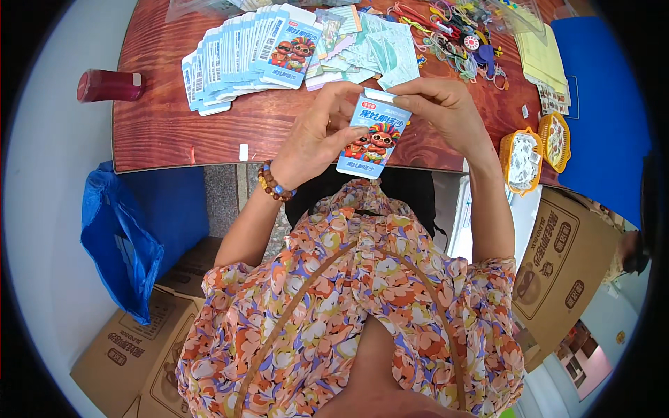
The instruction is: Packaging small cards into plastic sleeves at a workstation.
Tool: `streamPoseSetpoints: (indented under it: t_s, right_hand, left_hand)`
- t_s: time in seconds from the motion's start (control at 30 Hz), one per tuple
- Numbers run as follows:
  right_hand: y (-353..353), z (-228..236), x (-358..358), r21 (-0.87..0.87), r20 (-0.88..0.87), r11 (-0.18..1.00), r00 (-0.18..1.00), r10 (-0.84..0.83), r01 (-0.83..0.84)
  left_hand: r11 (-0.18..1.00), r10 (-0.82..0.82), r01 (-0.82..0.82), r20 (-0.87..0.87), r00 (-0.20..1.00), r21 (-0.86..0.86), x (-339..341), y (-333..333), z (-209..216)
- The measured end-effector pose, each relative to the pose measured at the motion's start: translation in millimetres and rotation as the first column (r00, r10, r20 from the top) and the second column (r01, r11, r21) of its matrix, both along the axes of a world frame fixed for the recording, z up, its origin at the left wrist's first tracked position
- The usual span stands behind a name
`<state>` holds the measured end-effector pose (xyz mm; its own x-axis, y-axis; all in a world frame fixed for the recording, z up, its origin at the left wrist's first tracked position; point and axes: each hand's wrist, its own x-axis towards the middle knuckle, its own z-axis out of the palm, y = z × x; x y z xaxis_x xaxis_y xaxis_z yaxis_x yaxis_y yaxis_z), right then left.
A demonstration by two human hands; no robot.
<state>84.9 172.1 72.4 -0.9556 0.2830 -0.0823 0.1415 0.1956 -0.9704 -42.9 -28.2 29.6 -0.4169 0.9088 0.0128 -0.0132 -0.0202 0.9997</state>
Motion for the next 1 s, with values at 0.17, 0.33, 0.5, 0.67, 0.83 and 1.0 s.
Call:
streamPoseSetpoints:
  t_s: [0.17, 0.33, 0.5, 0.67, 0.83, 1.0]
  right_hand:
    - [-4, 6, 2, 0.272, 0.118, 0.962, 0.993, -0.007, -0.026]
    - [-7, 1, 9, 0.326, 0.014, 0.945, 1.0, 0.008, -0.012]
    - [-10, -8, 13, 0.504, -0.157, 0.864, 0.983, 0.09, 0.001]
    - [-5, -21, 20, 0.599, -0.171, 0.8, 0.973, 0.158, -0.025]
    - [-9, -25, 11, 0.501, -0.157, 0.866, 0.983, 0.096, -0.005]
    - [-8, -31, 18, 0.575, -0.139, 0.817, 0.98, 0.14, -0.035]
  left_hand:
    - [0.998, 0.009, -0.014, -0.088, 0.996, -0.056, -1, 4, -2]
    - [0.998, 0.054, -0.056, -0.058, 0.997, -0.035, 0, 7, -12]
    - [0.997, 0.053, -0.056, -0.052, 0.997, -0.053, 2, 8, -9]
    - [0.995, 0.004, -0.015, -0.118, 0.993, -0.097, 2, 8, -4]
    - [0.992, -0.02, -0.013, -0.271, 0.962, -0.122, 4, 12, 2]
    - [0.991, -0.046, 0.023, -0.177, 0.983, -0.131, 6, 11, -8]
